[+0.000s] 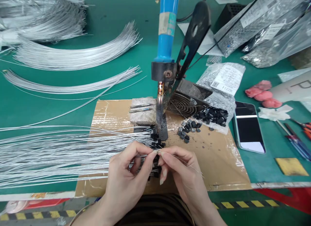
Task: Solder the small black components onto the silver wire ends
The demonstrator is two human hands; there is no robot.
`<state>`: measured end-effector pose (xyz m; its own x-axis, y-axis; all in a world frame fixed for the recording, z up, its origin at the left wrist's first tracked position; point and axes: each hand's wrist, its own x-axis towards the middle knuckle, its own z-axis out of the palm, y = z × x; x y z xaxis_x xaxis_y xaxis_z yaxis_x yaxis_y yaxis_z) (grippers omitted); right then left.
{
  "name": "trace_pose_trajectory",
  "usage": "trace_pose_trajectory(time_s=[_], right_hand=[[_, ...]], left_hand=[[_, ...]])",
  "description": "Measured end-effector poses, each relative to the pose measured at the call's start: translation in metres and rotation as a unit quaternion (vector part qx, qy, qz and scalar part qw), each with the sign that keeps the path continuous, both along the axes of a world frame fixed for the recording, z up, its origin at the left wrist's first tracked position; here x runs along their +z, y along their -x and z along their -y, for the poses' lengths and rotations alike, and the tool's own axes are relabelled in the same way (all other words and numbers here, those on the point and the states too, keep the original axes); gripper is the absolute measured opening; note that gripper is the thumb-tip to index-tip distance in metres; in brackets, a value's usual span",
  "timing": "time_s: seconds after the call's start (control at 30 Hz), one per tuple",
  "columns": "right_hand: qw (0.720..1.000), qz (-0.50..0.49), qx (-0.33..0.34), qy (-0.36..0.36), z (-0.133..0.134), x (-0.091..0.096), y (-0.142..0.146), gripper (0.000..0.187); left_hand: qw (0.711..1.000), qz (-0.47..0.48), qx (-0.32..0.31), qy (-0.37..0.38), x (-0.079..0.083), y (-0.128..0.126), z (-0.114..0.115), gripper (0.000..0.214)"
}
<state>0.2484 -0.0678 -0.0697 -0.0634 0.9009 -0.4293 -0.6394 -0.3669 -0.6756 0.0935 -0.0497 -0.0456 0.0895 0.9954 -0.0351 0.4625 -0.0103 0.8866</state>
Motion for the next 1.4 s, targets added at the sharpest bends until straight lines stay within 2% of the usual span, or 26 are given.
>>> trace_pose_trajectory(time_s=[0.2, 0.37, 0.47, 0.53, 0.63, 0.7, 0.77, 0.9, 1.07, 1.13, 1.17, 1.3, 1.4], right_hand=[[0.998, -0.015, -0.053, 0.012, 0.001, -0.002, 0.012, 0.010], [0.999, -0.008, -0.047, -0.002, 0.004, -0.005, 0.012, 0.014], [0.995, 0.084, -0.044, -0.034, 0.005, -0.005, -0.007, 0.026], [0.967, 0.230, -0.096, -0.048, 0.005, -0.007, -0.027, 0.019], [0.874, 0.456, -0.157, -0.058, 0.002, -0.016, -0.058, 0.012], [0.828, 0.544, -0.126, -0.053, -0.002, -0.024, -0.071, 0.015], [0.795, 0.598, -0.081, -0.066, -0.005, -0.031, -0.078, 0.018], [0.762, 0.640, -0.041, -0.094, -0.010, -0.035, -0.078, 0.014], [0.732, 0.672, -0.045, -0.104, -0.013, -0.032, -0.077, 0.019], [0.734, 0.670, -0.061, -0.093, -0.012, -0.032, -0.076, 0.020], [0.746, 0.658, -0.072, -0.081, -0.011, -0.031, -0.075, 0.020], [0.839, 0.527, -0.131, -0.046, -0.006, -0.025, -0.066, 0.018], [0.885, 0.432, -0.156, -0.076, -0.004, -0.012, -0.054, 0.012]], left_hand=[[0.998, 0.018, 0.054, 0.023, 0.001, -0.010, 0.003, 0.014], [0.999, 0.029, 0.031, 0.029, -0.004, -0.004, 0.002, 0.013], [0.999, 0.015, 0.011, 0.033, -0.005, 0.002, -0.001, 0.012], [0.999, 0.013, 0.009, 0.046, -0.005, 0.004, -0.002, 0.012], [0.998, 0.022, 0.007, 0.060, -0.004, 0.005, -0.003, 0.009], [0.998, 0.019, 0.005, 0.055, -0.004, 0.006, -0.003, 0.009], [0.999, 0.008, 0.004, 0.045, -0.004, 0.006, -0.003, 0.010], [0.999, -0.011, -0.001, 0.030, -0.003, 0.005, -0.003, 0.012], [0.999, -0.017, -0.002, 0.034, -0.004, 0.006, -0.003, 0.012], [0.999, -0.018, -0.004, 0.039, -0.004, 0.007, -0.003, 0.012], [0.999, -0.018, -0.005, 0.038, -0.004, 0.007, -0.003, 0.013], [0.999, -0.019, -0.005, 0.034, -0.003, 0.008, -0.004, 0.014], [0.999, -0.020, 0.000, 0.046, -0.003, 0.008, -0.004, 0.013]])
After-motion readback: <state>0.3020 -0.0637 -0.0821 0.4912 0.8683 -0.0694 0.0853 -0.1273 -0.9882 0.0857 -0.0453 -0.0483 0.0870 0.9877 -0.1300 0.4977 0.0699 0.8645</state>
